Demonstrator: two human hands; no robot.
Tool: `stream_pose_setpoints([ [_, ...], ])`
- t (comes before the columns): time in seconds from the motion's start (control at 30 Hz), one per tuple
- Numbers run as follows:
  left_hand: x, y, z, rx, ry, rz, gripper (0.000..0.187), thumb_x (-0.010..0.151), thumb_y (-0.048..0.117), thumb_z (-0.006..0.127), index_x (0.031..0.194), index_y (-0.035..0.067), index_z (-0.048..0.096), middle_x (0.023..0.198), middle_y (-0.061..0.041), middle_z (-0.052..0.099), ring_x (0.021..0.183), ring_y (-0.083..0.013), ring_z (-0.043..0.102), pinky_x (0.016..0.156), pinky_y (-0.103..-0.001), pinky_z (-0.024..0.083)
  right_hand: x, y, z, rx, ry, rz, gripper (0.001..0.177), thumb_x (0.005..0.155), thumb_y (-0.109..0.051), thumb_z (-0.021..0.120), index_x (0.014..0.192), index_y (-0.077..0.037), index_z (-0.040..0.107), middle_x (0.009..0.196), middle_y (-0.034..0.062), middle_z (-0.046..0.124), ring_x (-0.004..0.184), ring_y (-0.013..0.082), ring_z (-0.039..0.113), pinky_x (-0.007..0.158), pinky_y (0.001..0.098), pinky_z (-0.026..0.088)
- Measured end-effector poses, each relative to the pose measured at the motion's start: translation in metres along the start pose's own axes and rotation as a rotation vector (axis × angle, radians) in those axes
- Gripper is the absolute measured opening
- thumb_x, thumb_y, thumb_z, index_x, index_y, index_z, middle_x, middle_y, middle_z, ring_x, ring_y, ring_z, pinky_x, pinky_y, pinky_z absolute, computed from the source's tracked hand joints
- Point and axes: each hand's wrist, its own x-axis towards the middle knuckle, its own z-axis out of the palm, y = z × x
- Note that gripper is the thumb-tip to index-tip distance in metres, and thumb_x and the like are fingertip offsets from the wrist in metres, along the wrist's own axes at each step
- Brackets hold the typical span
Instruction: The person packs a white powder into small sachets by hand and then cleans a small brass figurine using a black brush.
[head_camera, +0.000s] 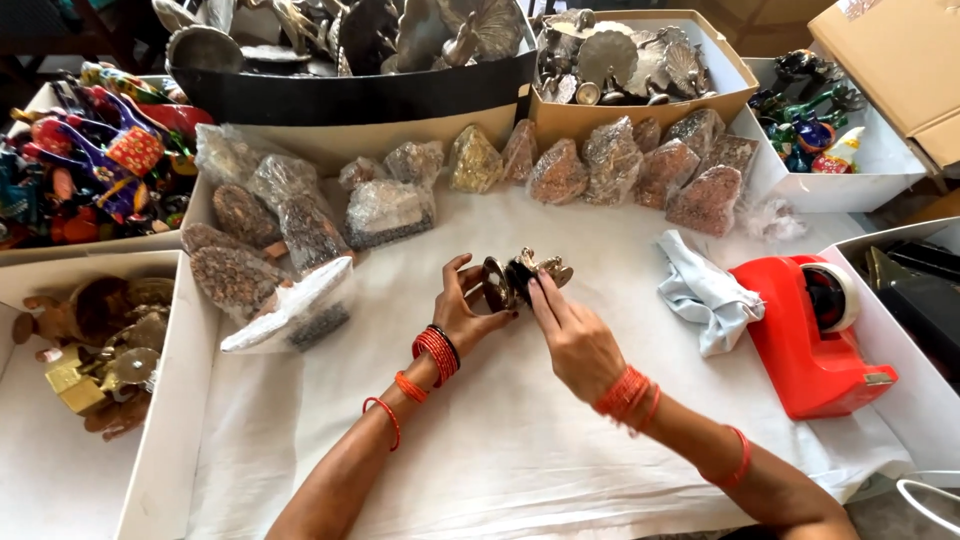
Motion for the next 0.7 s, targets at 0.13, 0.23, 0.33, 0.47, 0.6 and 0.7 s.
stream_pose_setpoints([
  [0.13,-0.003,0.009,-0.003,0.104,-0.022,-0.002,0.105,0.061,0.017,0.097,0.145,0.004,0.034,0.142,-0.018,0.055,0.133,-0.0292,0.056,0.112,-0.040,0.049,0.000,0.003,0.003,-0.007,-0.016,-0.024,0.061,0.081,0.005,0.055,0.142,0.011,0.050,0.144,0.0322,0.054,0.075,0.0284,0.064,0.076,0.0403,0.057],
  [0.23,-0.006,0.011,-0.003,0.115,-0.058,0.062,0.094,0.062,0.016,0.095,0.141,0.004,0.045,0.141,-0.015,0.061,0.132,-0.0275,0.061,0.115,-0.038,0.050,0.034,0.010,0.016,0.027,-0.064,0.054,0.059,0.082,0.006,0.056,0.140,0.011,0.051,0.144,0.0309,0.054,0.076,0.0292,0.066,0.074,0.0396,0.058],
  [0.33,-0.005,0.006,-0.001,0.075,-0.059,0.091,0.092,0.064,0.015,0.093,0.141,0.004,0.044,0.143,-0.015,0.058,0.134,-0.0278,0.059,0.115,-0.038,0.049,0.076,0.020,0.030,-0.026,-0.200,0.118,0.059,0.082,0.003,0.058,0.140,0.010,0.051,0.141,0.0297,0.055,0.081,0.0303,0.069,0.076,0.0381,0.059],
  [0.47,-0.002,0.004,0.000,0.066,-0.051,0.096,0.091,0.067,0.015,0.094,0.141,0.003,0.043,0.143,-0.016,0.057,0.135,-0.0281,0.058,0.116,-0.038,0.047,0.076,0.021,0.036,0.060,-0.289,0.165,0.055,0.082,-0.005,0.061,0.135,0.010,0.053,0.131,0.0242,0.062,0.090,0.0336,0.068,0.080,0.0420,0.057],
  [0.6,-0.001,0.008,0.000,0.028,-0.023,0.041,0.088,0.064,0.017,0.092,0.139,0.003,0.047,0.139,-0.015,0.061,0.128,-0.0270,0.063,0.110,-0.038,0.053,0.020,0.010,0.025,-0.052,-0.073,0.065,0.061,0.082,0.008,0.057,0.143,0.012,0.050,0.144,0.0296,0.056,0.075,0.0244,0.066,0.075,0.0355,0.058],
  [0.7,-0.003,0.010,-0.003,0.093,-0.009,0.097,0.086,0.067,0.017,0.093,0.139,0.002,0.048,0.137,-0.017,0.063,0.129,-0.0276,0.062,0.111,-0.039,0.051,-0.007,0.003,0.010,-0.079,0.029,0.009,0.063,0.080,0.006,0.056,0.143,0.010,0.049,0.145,0.0284,0.056,0.074,0.0241,0.064,0.073,0.0372,0.058],
])
